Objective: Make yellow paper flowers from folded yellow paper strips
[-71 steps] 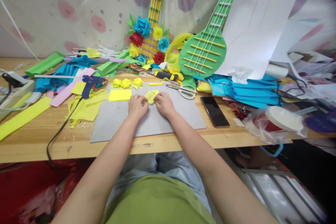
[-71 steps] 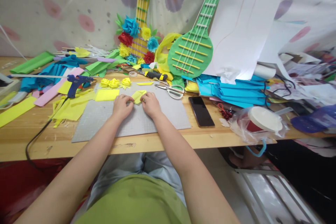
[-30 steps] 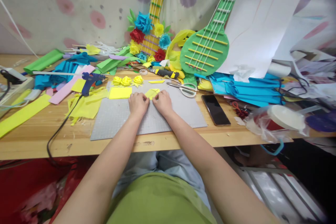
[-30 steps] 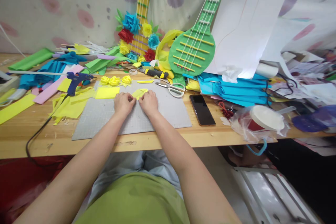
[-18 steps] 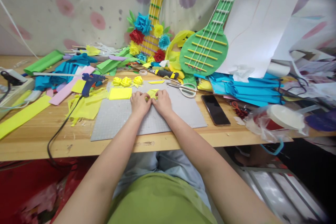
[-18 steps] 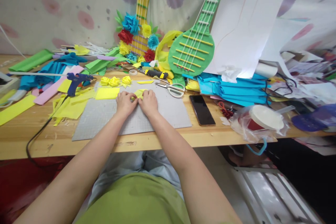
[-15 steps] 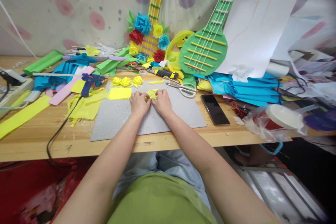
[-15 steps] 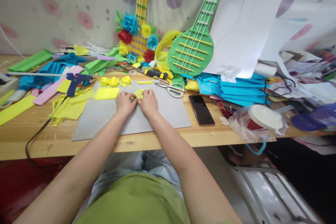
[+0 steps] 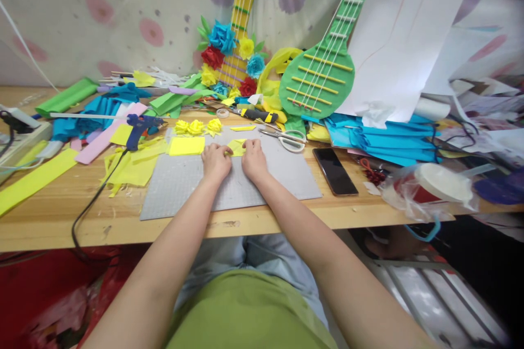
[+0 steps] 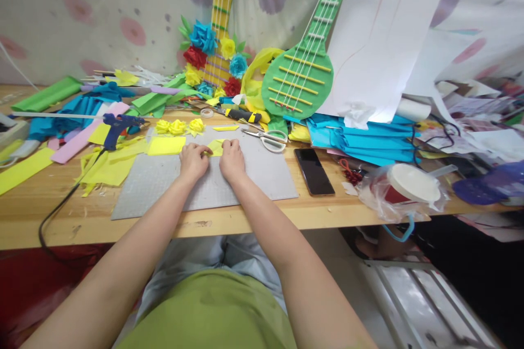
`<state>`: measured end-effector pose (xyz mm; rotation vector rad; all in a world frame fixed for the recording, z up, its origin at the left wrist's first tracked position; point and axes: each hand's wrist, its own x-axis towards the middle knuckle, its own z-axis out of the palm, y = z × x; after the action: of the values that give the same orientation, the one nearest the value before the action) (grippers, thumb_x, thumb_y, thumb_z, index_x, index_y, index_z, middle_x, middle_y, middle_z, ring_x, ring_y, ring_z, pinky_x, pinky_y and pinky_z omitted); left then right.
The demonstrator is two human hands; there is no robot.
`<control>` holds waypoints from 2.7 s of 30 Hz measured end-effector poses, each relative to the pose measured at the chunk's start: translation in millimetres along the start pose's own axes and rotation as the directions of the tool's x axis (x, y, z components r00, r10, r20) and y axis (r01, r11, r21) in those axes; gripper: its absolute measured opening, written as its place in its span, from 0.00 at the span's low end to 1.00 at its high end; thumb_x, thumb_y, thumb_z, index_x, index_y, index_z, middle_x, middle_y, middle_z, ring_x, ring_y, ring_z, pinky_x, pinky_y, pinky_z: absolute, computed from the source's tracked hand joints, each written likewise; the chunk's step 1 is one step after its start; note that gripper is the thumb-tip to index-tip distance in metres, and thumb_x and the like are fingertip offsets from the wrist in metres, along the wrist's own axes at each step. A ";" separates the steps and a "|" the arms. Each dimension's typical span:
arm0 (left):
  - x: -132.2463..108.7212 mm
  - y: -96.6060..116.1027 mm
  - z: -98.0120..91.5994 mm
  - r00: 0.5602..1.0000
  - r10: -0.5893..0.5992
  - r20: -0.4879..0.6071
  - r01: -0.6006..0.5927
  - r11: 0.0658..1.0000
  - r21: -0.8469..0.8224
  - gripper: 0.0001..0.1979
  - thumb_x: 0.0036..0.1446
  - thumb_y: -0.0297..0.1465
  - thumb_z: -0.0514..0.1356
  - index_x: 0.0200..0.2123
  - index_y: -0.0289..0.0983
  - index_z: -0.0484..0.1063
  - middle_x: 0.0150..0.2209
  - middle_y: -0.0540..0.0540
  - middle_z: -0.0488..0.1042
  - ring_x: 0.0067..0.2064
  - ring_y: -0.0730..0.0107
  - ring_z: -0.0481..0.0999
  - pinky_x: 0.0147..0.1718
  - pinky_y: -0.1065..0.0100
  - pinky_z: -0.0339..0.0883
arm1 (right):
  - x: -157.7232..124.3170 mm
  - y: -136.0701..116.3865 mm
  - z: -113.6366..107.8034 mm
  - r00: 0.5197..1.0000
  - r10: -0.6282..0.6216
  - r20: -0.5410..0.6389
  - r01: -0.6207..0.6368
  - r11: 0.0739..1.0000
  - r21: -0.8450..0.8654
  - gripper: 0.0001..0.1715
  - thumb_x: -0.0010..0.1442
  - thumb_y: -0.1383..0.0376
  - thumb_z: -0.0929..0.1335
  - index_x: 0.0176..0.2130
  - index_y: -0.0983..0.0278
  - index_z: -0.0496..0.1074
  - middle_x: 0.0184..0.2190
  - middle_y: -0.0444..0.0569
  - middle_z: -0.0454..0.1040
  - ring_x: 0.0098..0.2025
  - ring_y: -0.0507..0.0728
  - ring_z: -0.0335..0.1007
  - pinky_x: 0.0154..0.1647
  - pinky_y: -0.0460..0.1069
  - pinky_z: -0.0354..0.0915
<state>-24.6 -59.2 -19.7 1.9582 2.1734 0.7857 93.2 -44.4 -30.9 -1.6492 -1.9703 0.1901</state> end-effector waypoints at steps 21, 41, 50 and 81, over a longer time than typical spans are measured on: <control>3.1 -4.9 -1.7 1.000 -0.002 -0.001 0.002 0.997 -0.077 0.19 0.46 0.23 0.53 0.40 0.43 0.75 0.42 0.44 0.70 0.48 0.58 0.64 0.48 0.60 0.57 | -0.4 3.0 -0.6 0.999 0.032 -0.015 -0.031 0.997 0.075 0.20 0.53 0.76 0.55 0.44 0.65 0.64 0.43 0.55 0.60 0.38 0.57 0.62 0.38 0.51 0.60; 8.8 -23.1 -4.6 0.982 0.187 0.021 -0.186 0.982 -0.030 0.17 0.46 0.26 0.54 0.41 0.40 0.74 0.38 0.46 0.75 0.45 0.61 0.65 0.48 0.63 0.57 | -3.2 10.9 -8.3 0.988 -0.155 0.026 0.153 0.987 0.049 0.18 0.54 0.73 0.60 0.37 0.61 0.75 0.51 0.50 0.63 0.49 0.57 0.57 0.48 0.52 0.61; 1.5 -15.2 -6.3 0.966 0.246 0.084 -0.247 0.969 -0.006 0.15 0.47 0.35 0.57 0.39 0.42 0.75 0.35 0.45 0.71 0.44 0.58 0.63 0.45 0.61 0.56 | 1.0 8.4 -5.9 0.999 -0.033 -0.032 0.038 0.986 0.163 0.14 0.55 0.63 0.63 0.38 0.63 0.75 0.53 0.53 0.61 0.49 0.58 0.59 0.52 0.54 0.59; 1.7 -9.1 -1.0 0.896 0.442 -0.039 -0.442 0.897 -0.001 0.08 0.52 0.30 0.56 0.31 0.43 0.75 0.36 0.47 0.73 0.43 0.62 0.65 0.46 0.58 0.52 | 12.5 22.4 -3.3 0.984 0.118 0.132 -0.171 0.828 0.534 0.22 0.48 0.66 0.66 0.44 0.60 0.61 0.26 0.37 0.70 0.26 0.48 0.64 0.34 0.46 0.61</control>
<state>-33.4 -58.2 -22.4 2.4922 1.7462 0.8903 113.1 -28.2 -34.1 -1.4173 -1.6377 0.8227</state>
